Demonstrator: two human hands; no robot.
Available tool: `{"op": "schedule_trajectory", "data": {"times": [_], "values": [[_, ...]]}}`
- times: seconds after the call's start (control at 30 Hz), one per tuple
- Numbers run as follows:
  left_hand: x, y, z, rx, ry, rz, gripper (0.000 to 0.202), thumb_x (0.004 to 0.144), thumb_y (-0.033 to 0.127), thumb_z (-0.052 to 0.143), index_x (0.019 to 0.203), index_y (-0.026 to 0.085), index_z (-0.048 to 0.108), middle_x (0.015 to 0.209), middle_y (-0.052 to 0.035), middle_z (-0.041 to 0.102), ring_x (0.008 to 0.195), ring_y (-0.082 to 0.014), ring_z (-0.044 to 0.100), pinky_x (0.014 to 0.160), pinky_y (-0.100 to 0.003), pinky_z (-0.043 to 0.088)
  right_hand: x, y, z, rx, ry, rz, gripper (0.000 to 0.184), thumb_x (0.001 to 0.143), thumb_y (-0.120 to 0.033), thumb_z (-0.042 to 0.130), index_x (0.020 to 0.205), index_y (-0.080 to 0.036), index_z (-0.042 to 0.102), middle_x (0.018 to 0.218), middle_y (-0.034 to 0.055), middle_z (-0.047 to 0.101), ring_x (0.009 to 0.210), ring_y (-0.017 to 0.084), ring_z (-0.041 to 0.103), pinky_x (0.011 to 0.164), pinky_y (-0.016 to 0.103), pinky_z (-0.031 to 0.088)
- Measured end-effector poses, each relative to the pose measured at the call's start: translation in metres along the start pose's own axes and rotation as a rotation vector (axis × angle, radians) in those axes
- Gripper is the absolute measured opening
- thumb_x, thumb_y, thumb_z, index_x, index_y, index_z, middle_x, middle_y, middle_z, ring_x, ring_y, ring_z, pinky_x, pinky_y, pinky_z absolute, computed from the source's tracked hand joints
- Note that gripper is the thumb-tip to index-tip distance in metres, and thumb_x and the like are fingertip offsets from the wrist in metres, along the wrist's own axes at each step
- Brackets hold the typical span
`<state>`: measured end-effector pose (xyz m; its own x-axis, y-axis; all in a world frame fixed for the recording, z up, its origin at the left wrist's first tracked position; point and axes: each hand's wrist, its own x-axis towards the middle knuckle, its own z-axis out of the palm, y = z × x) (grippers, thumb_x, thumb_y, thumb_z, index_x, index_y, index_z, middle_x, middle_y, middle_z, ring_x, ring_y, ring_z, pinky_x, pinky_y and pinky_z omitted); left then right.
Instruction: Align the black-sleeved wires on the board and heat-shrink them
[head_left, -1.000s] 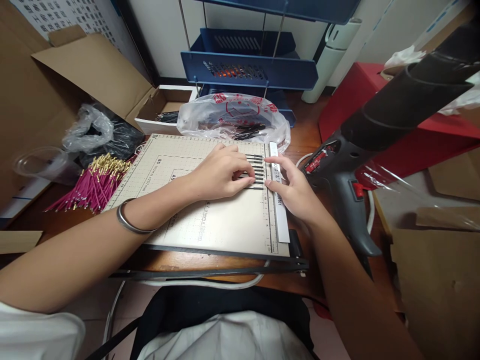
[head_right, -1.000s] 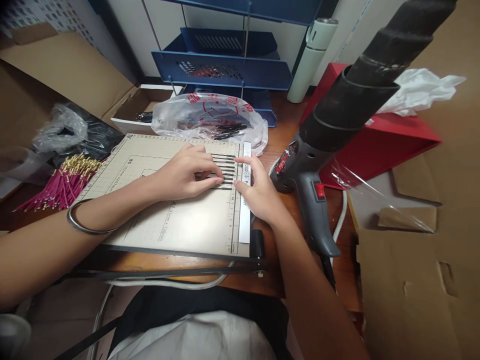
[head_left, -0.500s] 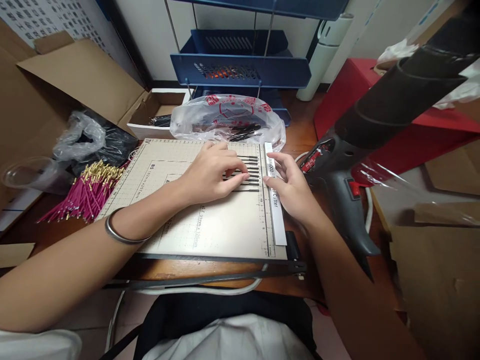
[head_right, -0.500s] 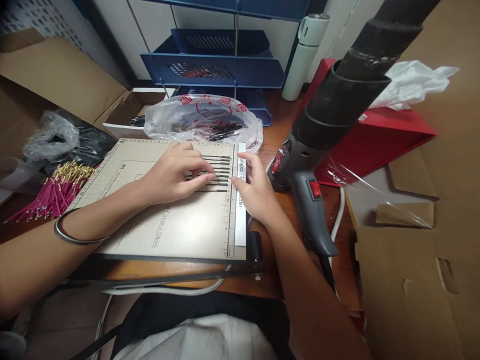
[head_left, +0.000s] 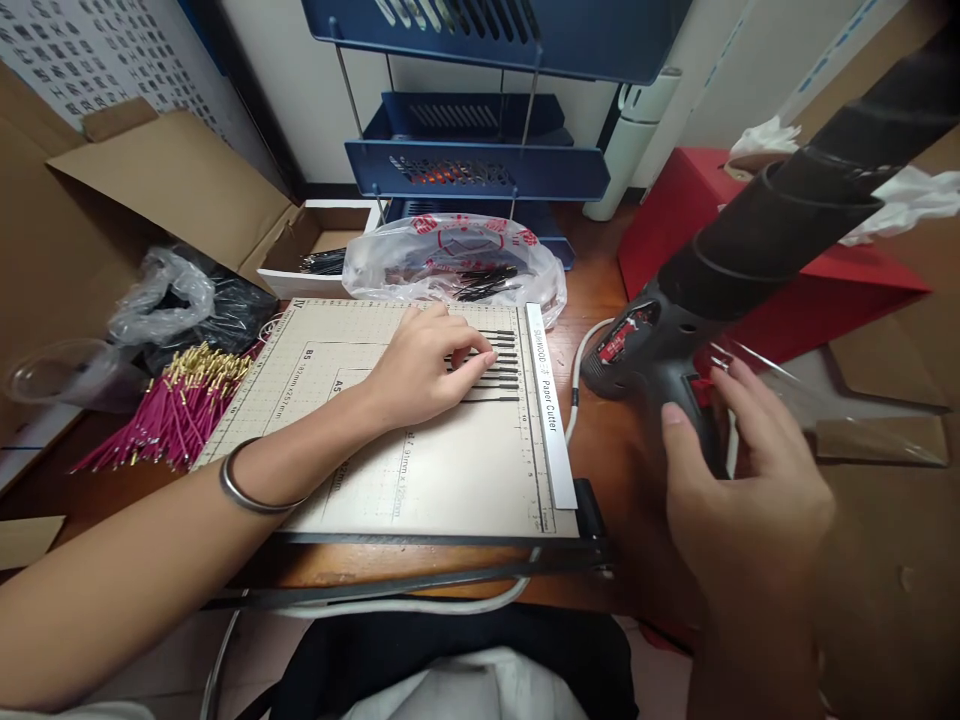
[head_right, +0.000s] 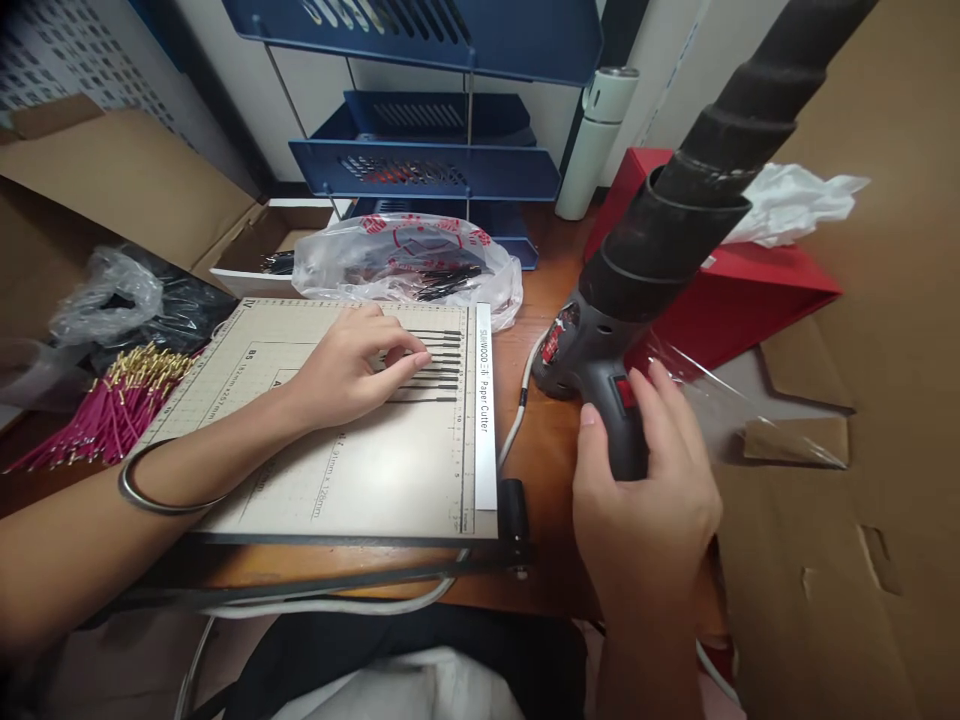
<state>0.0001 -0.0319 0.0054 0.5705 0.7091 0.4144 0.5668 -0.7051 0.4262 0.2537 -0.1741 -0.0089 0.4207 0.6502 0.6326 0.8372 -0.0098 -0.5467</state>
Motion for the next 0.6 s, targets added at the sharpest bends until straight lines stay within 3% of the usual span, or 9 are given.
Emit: {"op": "schedule_trajectory", "data": {"times": [0.1, 0.27, 0.6], "values": [[0.0, -0.001, 0.001, 0.011, -0.004, 0.007, 0.026, 0.101, 0.032, 0.06, 0.087, 0.02, 0.078, 0.075, -0.0035, 0.071, 0.083, -0.0225, 0.057, 0.082, -0.041, 0.034, -0.004, 0.014, 0.007, -0.145, -0.052, -0.024, 0.058, 0.097, -0.042, 0.064, 0.149, -0.015, 0.066, 0.153, 0.0188, 0.067, 0.141, 0.04, 0.067, 0.118, 0.063, 0.055], [0.0, -0.002, 0.0, 0.031, -0.001, -0.02, 0.024, 0.101, 0.031, 0.059, 0.088, 0.02, 0.077, 0.078, -0.0031, 0.073, 0.085, -0.023, 0.057, 0.084, -0.041, 0.035, -0.006, 0.018, 0.009, -0.163, -0.147, -0.045, 0.067, 0.1, -0.048, 0.058, 0.159, -0.017, 0.055, 0.158, 0.0175, 0.063, 0.146, 0.038, 0.063, 0.121, 0.061, 0.052], [0.001, -0.008, -0.003, 0.075, -0.002, -0.044, 0.028, 0.101, 0.037, 0.059, 0.087, 0.021, 0.076, 0.078, -0.0044, 0.072, 0.085, -0.0241, 0.057, 0.084, -0.042, 0.035, -0.005, 0.021, 0.013, -0.121, -0.144, -0.022, 0.068, 0.097, -0.047, 0.061, 0.159, -0.018, 0.055, 0.16, 0.0185, 0.061, 0.147, 0.037, 0.06, 0.125, 0.061, 0.047]]}}
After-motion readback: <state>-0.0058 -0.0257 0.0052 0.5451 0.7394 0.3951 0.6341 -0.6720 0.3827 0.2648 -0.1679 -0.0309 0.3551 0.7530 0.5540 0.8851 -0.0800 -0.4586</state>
